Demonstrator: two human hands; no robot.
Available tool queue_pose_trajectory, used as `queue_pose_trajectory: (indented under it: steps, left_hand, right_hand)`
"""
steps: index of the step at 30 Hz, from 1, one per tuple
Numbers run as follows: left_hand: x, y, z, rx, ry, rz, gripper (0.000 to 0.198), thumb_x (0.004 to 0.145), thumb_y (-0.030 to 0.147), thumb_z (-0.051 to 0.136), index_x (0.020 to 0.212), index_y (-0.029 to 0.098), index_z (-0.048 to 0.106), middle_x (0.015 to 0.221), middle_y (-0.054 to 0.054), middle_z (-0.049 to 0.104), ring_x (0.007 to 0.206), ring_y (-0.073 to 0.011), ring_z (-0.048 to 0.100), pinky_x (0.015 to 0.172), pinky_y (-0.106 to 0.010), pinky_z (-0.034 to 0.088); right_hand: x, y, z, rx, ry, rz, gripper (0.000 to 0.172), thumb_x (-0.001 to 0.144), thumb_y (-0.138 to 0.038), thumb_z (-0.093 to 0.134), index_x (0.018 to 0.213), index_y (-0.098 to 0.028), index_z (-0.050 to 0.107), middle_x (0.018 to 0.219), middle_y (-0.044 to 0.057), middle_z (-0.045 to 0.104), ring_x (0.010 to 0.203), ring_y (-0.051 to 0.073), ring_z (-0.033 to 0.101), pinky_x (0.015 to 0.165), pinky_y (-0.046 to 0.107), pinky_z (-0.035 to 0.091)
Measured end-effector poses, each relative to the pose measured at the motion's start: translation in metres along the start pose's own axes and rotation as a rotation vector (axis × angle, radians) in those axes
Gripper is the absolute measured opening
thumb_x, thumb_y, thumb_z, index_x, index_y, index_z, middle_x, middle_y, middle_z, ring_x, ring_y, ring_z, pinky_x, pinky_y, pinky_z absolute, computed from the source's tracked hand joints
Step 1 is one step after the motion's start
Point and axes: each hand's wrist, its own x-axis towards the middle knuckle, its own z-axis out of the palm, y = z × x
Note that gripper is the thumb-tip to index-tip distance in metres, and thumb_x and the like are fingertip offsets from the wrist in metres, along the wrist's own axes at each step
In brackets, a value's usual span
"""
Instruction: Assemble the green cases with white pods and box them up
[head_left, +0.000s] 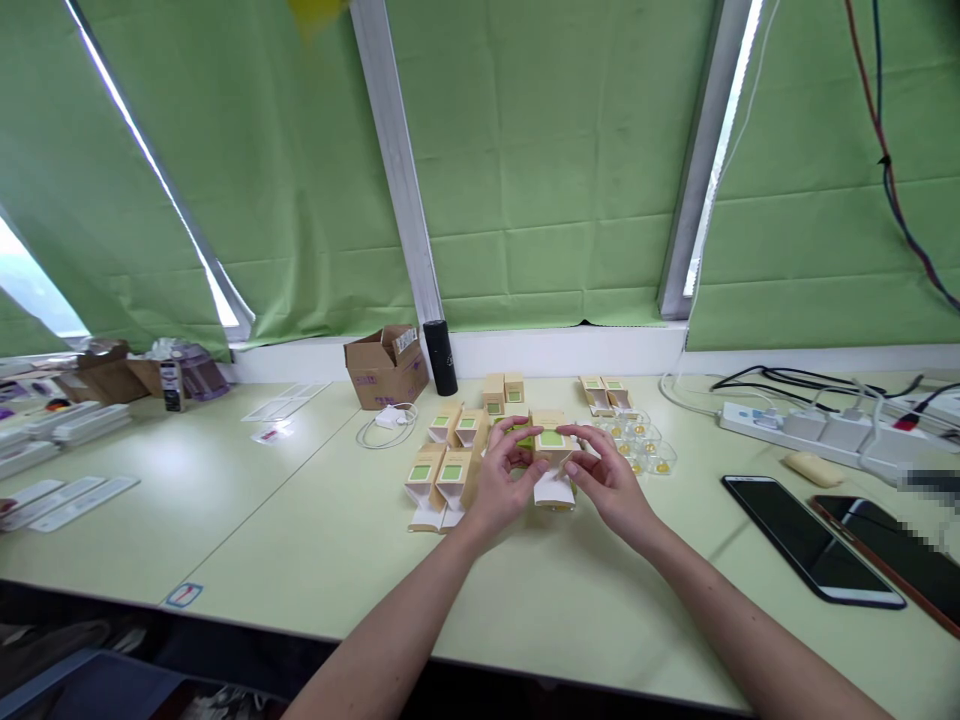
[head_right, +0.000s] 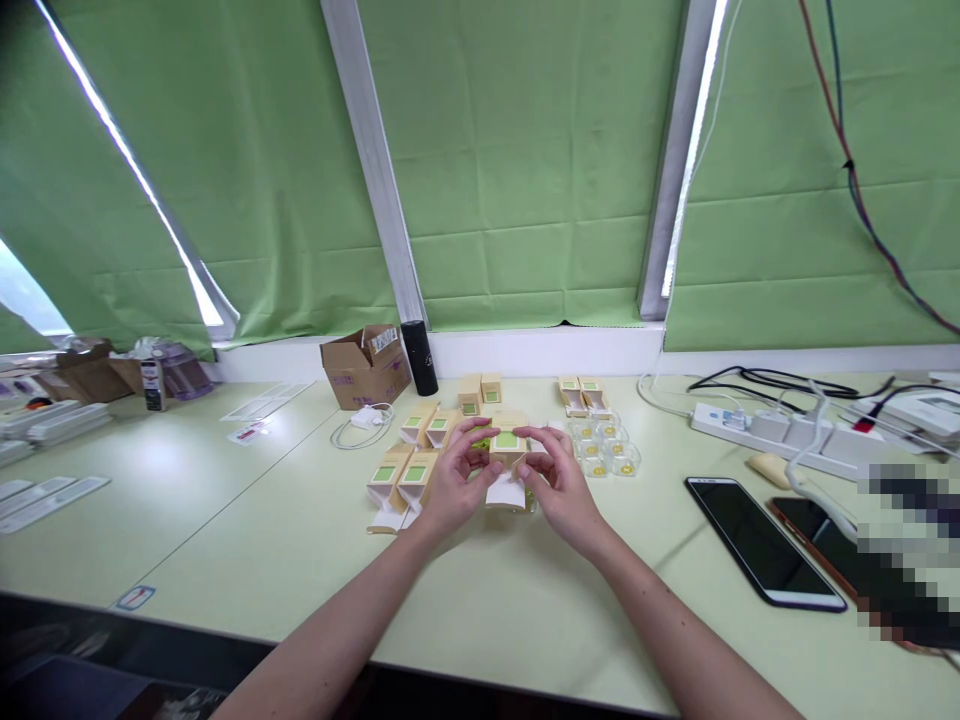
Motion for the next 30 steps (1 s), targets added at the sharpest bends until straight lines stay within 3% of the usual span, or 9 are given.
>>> queue_pose_trajectory:
  steps: [13,22,30]
  left_hand:
    - [-0.0014,-0.0011,0.0028,0.043,-0.004,0.047,0.031,0.093,0.029,0.071,0.124,0.026,0.068,0.143,-0.011,0.046,0.105,-0.0204,0.067,0.086,-0.038,0.062]
    - [-0.002,-0.0023,0.003,0.047,-0.009,0.047,0.031,0.094,0.031,0.072,0.125,0.025,0.068,0.144,-0.012,0.046,0.09,-0.0156,0.067,0.085,-0.04,0.062]
    - [-0.003,-0.001,0.003,0.065,-0.018,0.043,0.034,0.094,0.032,0.071,0.128,0.026,0.067,0.146,-0.013,0.043,0.094,-0.0173,0.066,0.087,-0.041,0.062]
  right_hand:
    - [0.0002,0.0052,0.0022,-0.033,0.044,0.006,0.033,0.094,-0.045,0.069,0.124,-0.033,0.066,0.133,0.007,0.047,0.085,0.016,0.068,0.077,0.036,0.061]
    - [0.0004,0.0024,0.003,-0.046,0.048,0.024,0.035,0.094,-0.048,0.068,0.125,-0.031,0.065,0.132,0.008,0.049,0.086,0.018,0.067,0.078,0.038,0.062]
    - [0.0,0.0043,0.0027,-0.042,0.05,0.014,0.035,0.094,-0.047,0.068,0.126,-0.033,0.065,0.134,0.008,0.049,0.088,0.018,0.068,0.079,0.038,0.062]
